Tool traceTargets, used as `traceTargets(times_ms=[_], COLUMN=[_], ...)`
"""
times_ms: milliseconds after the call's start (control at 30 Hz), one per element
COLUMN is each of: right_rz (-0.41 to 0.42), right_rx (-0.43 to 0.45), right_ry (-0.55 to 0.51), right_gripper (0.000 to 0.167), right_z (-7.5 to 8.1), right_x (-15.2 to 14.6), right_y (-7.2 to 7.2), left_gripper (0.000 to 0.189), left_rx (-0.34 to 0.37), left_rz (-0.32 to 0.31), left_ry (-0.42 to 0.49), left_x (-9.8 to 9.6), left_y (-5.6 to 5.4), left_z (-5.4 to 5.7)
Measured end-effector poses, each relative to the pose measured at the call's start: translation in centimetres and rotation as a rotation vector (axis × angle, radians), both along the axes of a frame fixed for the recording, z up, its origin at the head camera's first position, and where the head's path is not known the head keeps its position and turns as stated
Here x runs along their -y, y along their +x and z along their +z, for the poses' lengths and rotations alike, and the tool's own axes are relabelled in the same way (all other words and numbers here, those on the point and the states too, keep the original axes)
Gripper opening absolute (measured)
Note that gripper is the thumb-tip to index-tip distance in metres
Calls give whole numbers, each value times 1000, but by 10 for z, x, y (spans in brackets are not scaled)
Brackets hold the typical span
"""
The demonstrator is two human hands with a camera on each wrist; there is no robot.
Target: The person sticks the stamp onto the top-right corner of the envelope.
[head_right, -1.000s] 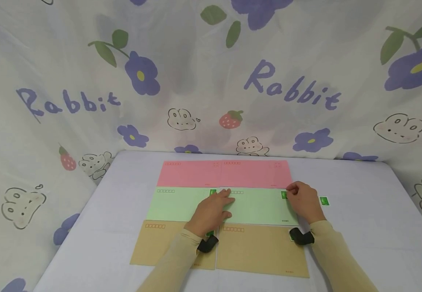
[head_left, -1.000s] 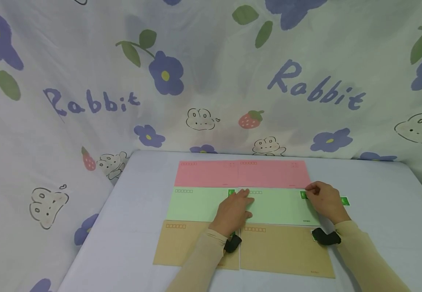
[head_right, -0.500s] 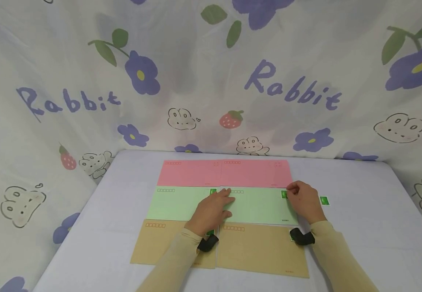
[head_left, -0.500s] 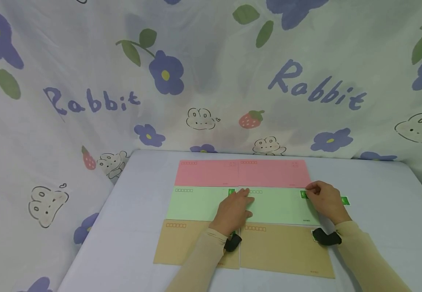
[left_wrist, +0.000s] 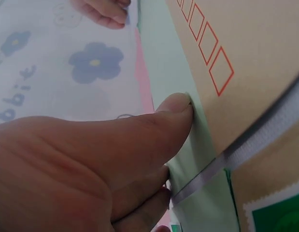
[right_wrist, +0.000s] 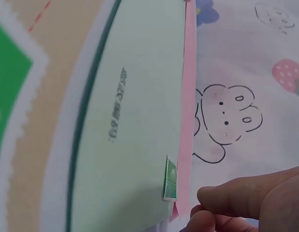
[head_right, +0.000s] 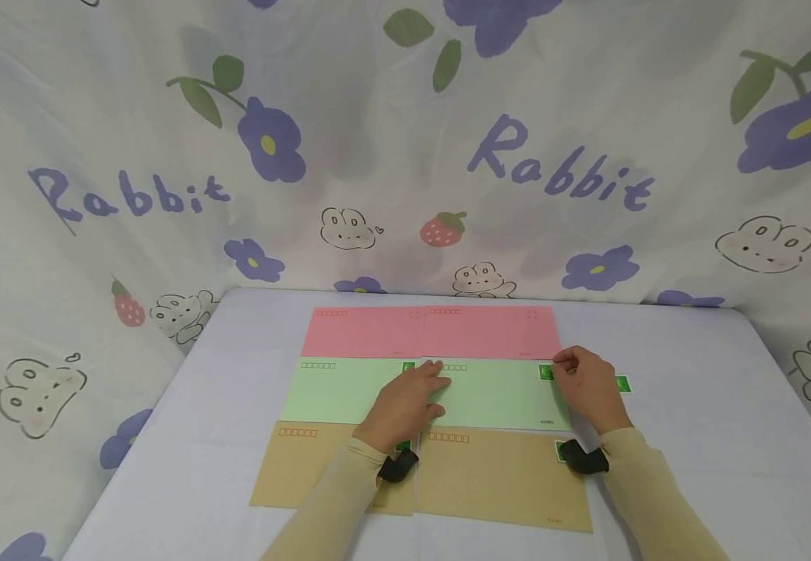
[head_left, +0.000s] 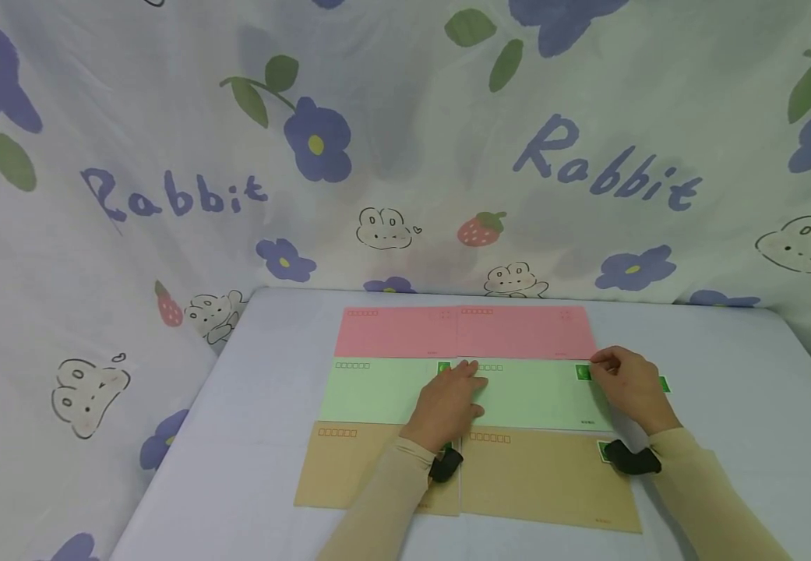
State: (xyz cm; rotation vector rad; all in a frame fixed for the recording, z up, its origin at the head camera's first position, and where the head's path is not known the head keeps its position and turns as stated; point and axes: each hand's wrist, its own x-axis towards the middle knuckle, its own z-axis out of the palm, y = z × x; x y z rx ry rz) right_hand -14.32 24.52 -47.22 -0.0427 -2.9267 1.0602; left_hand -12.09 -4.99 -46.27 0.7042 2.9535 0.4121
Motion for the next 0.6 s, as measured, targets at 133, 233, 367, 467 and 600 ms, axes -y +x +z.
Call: traceTargets(times_ms=[133, 233, 367, 467, 600], right_rz=[-1, 6, 14, 14, 3], right_rx=[-22, -39, -47, -41, -30], right_ry=[3, 5, 4, 1, -4], right_gripper=[24, 24, 26, 27, 26], right_z=[1, 2, 3, 3, 4], right_x=[0, -1, -2, -3, -4], right_y=[2, 4, 7, 9, 11], left_gripper=[46, 45, 45, 44, 44], left_rx=[0, -7, -22, -36, -57], left_rz=[0, 0, -5, -12, -19], left_ry=[11, 19, 27, 34, 43], left_x=[1, 1, 2, 2, 2], left_y=[0, 1, 0, 0, 0], left_z=[1, 2, 1, 0, 2])
